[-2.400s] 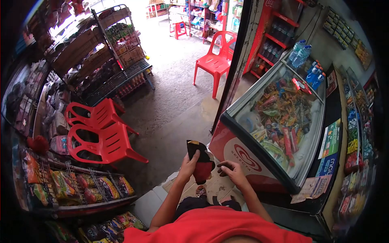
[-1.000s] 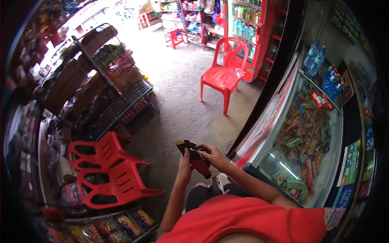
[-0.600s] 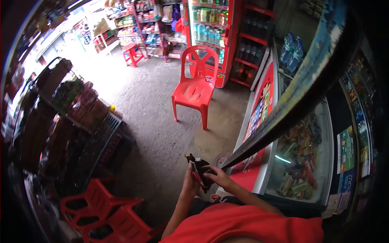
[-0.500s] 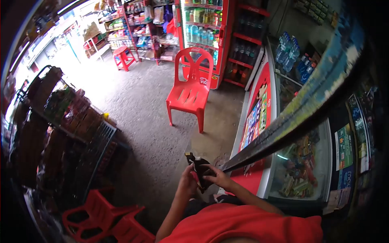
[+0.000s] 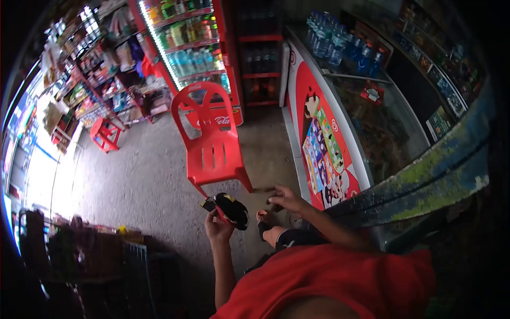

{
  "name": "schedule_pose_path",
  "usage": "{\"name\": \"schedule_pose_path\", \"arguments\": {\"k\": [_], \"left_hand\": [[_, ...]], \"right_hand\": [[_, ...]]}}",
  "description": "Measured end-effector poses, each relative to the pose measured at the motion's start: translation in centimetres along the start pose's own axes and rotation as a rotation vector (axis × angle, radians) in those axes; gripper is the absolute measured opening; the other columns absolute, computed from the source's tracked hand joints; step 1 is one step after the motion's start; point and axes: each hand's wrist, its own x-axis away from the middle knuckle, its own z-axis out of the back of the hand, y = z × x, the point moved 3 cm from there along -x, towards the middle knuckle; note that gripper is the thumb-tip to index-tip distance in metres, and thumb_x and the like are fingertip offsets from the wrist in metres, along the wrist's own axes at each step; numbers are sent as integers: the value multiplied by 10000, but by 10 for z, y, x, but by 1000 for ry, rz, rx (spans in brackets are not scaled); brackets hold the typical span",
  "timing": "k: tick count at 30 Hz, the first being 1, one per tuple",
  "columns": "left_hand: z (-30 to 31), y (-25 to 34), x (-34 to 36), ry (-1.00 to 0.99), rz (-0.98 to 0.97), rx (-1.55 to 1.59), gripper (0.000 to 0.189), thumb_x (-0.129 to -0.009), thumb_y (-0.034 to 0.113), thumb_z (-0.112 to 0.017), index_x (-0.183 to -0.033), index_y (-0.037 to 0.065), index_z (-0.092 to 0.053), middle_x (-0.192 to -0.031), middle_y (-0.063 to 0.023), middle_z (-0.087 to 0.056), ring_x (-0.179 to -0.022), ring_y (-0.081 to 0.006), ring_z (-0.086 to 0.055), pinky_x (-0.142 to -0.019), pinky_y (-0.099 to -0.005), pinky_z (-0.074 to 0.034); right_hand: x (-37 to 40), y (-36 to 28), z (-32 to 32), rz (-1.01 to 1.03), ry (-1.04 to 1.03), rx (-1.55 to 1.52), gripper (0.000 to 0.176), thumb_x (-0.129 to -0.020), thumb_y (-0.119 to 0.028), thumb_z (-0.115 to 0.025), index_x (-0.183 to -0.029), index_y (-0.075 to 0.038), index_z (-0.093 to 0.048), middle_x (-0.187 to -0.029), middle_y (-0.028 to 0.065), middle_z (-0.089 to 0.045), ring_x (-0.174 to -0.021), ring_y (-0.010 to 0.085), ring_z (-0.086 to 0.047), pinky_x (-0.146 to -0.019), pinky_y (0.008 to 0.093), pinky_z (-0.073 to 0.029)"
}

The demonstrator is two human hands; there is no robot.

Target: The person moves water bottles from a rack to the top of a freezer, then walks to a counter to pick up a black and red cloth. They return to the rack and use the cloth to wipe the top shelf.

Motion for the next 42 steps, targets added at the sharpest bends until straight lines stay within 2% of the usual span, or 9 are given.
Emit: {"name": "schedule_pose_path", "arguments": {"k": [2,7,10,14,21,32,37,38,42], "left_hand": [[3,3,-45,72,64,164,346,-773,132,-484,-1090,13,-554,-1121,-124,-596,-1074,-279,-545,-984,-421,-380],[-21,20,-111,86,201,172,329,-773,135,-489,-1072,27,-571,-1118,-114,-604,-1081,-272,-542,-981,-411,-379],[-34,43,-130,-4,220,129,327,-782,127,-480,-1079,23,-571,-1124,-120,-602,-1084,-276,-541,-990,-417,-369],[-24,83,-157,118,62,114,336,-800,135,-463,-1101,9,-546,-1136,-126,-595,-1084,-280,-544,-1012,-423,-351],[-46,101,-218,46,99,87,321,-794,141,-477,-1081,26,-565,-1112,-108,-605,-1062,-263,-556,-998,-410,-366],[-111,88,-290,27,635,-41,360,-828,133,-479,-1161,6,-526,-1184,-137,-565,-1124,-278,-518,-1018,-433,-347],[-145,138,-274,-192,472,-480,360,-869,175,-451,-1186,13,-505,-1169,-132,-575,-1110,-275,-529,-1011,-434,-357],[-143,152,-273,-153,383,-591,363,-904,281,-430,-1157,48,-545,-1141,-114,-592,-1073,-267,-558,-959,-423,-423],[-150,190,-269,-166,358,-608,505,-928,468,-372,-1209,71,-508,-1162,-106,-579,-1075,-271,-555,-940,-426,-443]], "right_hand": [[-33,-27,6,29,51,-14,377,-849,-114,-560,-1213,-53,-488,-904,48,-587,-725,111,-598,-655,252,-486],[-103,-71,22,130,143,-57,345,-850,-117,-553,-1184,-47,-506,-861,47,-591,-704,109,-592,-642,251,-489],[-116,-88,21,116,161,-81,337,-850,-114,-552,-1178,-48,-512,-863,47,-594,-707,103,-585,-653,246,-485],[-129,-69,26,124,188,-73,332,-855,-104,-549,-1180,-50,-512,-871,50,-601,-735,102,-588,-668,241,-481],[-141,-43,26,53,300,-274,323,-861,-91,-550,-1180,-56,-513,-886,38,-592,-766,104,-591,-670,238,-481],[-209,-60,21,-29,530,-240,237,-866,-100,-520,-1096,-69,-568,-850,45,-622,-689,99,-595,-618,245,-492],[-280,-73,-15,-29,368,-91,220,-861,-94,-524,-1063,-28,-582,-833,47,-620,-672,99,-582,-616,230,-478],[-290,-75,-20,8,315,29,221,-859,-92,-525,-1057,-11,-584,-829,49,-617,-670,98,-576,-614,227,-473],[-305,-84,-41,74,322,-45,243,-855,-92,-532,-1071,9,-580,-825,45,-598,-673,97,-568,-618,240,-470]]}}
